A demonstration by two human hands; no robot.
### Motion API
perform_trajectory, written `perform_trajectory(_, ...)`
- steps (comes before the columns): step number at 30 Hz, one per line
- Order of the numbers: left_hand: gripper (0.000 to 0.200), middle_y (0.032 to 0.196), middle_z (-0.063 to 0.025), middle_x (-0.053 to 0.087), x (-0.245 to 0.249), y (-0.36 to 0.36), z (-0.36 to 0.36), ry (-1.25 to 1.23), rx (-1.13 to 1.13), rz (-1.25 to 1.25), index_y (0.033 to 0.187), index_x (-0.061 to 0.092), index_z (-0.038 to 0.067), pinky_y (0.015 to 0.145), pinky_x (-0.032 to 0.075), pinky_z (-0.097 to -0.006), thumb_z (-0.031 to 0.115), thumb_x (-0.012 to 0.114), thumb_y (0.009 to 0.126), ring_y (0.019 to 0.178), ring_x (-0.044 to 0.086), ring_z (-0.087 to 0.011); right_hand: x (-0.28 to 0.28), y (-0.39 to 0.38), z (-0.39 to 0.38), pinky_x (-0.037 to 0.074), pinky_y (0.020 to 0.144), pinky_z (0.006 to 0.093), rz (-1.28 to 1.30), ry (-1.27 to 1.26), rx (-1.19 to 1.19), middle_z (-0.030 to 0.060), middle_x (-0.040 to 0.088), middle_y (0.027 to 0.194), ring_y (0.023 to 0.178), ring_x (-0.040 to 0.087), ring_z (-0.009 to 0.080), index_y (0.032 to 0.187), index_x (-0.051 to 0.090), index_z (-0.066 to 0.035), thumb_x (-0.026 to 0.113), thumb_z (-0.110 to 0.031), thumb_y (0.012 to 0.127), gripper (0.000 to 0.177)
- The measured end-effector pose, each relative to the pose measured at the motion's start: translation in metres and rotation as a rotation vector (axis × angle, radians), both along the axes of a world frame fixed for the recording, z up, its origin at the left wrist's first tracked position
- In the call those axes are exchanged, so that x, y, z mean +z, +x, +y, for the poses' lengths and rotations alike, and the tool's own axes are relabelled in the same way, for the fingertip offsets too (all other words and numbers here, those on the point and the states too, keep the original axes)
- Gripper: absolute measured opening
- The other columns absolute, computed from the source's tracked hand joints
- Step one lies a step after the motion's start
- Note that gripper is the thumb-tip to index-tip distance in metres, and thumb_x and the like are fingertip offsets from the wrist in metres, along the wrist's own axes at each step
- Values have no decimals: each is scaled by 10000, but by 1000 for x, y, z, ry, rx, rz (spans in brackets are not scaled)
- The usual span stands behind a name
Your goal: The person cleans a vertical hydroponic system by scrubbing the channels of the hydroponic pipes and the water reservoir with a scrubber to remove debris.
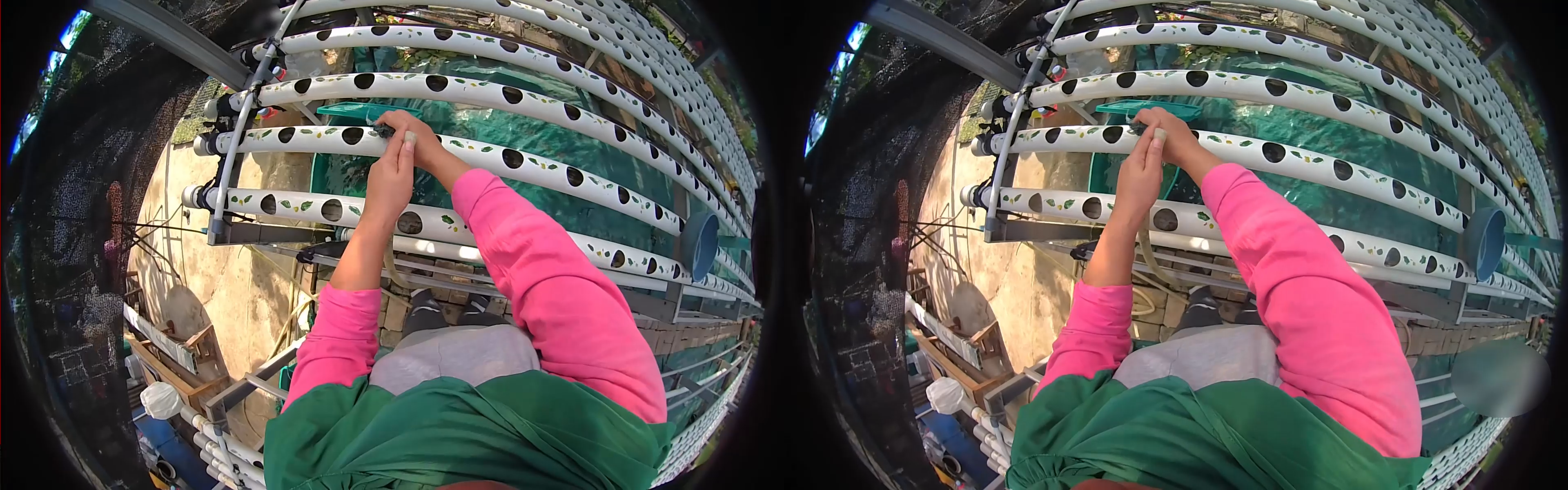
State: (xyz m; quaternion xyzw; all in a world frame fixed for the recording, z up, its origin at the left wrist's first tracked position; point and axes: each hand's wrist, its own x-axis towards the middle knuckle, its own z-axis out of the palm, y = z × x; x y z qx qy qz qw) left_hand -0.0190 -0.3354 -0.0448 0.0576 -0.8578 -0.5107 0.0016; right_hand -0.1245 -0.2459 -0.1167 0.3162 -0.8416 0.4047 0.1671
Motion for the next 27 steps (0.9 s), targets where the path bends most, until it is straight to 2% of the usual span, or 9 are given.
perform_trajectory(1, 439, 647, -5, 479, -1, 0, 2, 49, -8, 73, 1407, 479, 164, 539, 380, -253, 350, 418, 1013, 567, 432, -75, -1, -4, 0, 493, 707, 385, 105, -185, 113, 154, 623, 837, 778, 625, 310, 1019, 542, -13, 616, -151, 863, 221)
perform_trajectory(2, 439, 647, -5, 479, -2, 0, 3, 47, -13, 72, 1407, 479, 164, 539, 380, -253, 350, 418, 1013, 567, 432, -75, -2, -5, 6, 493, 707, 385, 104, -187, 108, 154, 623, 837, 778, 625, 310, 1019, 542, -13, 616, -151, 863, 221)
perform_trajectory(4, 452, 894, -223, 651, 24, 3, 10, 32, -26, -92, 1415, 447, 172, 782, 484, -376, 362, 397, 1008, 801, 641, -342, 12, -4, 22, 484, 678, 309, -666, -704, -8, 73, 609, 814, 729, 604, 205, 1044, 560, -18, 669, -159, 849, 264)
perform_trajectory(8, 460, 926, -203, 661, 28, -3, 29, 32, -113, -101, 1425, 437, 178, 829, 473, -362, 366, 397, 1006, 849, 643, -318, 53, 21, 65, 403, 446, 230, -1075, -864, -178, 33, 576, 698, 526, 535, 101, 914, 576, -76, 578, -391, 934, 315)
perform_trajectory(12, 477, 1041, -220, 665, 46, -5, 58, -69, -270, -96, 1415, 442, 133, 876, 469, -370, 369, 400, 1003, 971, 644, -335, 41, 34, 91, 482, 512, 340, -1373, -1141, -134, 31, 587, 732, 590, 576, 163, 910, 577, -122, 500, -518, 949, 405)
perform_trajectory(17, 500, 1155, -180, 648, 70, -17, 80, -105, -419, -155, 1384, 484, 78, 885, 451, -298, 383, 450, 989, 1005, 613, -215, 38, 50, 128, 533, 846, 596, -1504, -1391, 69, 147, 625, 1094, 1002, 639, 338, 1167, 535, -104, 343, -427, 1013, 406)
perform_trajectory(20, 502, 1170, -180, 646, 79, -21, 98, -164, -511, -104, 1367, 501, 72, 907, 444, -305, 394, 454, 986, 1026, 614, -229, 22, 50, 155, 530, 851, 603, -1428, -1521, 176, 166, 610, 1119, 1019, 629, 350, 1183, 525, -73, 330, -424, 1014, 436)
perform_trajectory(24, 493, 1183, -187, 641, 84, -14, 134, -282, -593, -188, 1350, 515, 62, 938, 435, -331, 390, 449, 988, 1075, 609, -263, 16, 53, 189, 579, 711, 461, -1377, -1557, -58, 117, 631, 957, 859, 642, 281, 1096, 533, -53, 423, -344, 1001, 325)
perform_trajectory(27, 487, 1204, -199, 630, 84, -9, 155, -254, -643, -214, 1347, 516, 57, 960, 425, -343, 383, 433, 995, 1096, 602, -299, 12, 63, 211, 439, 442, 281, -1398, -1524, 30, 59, 593, 788, 595, 562, 172, 988, 542, -114, 516, -335, 975, 223)
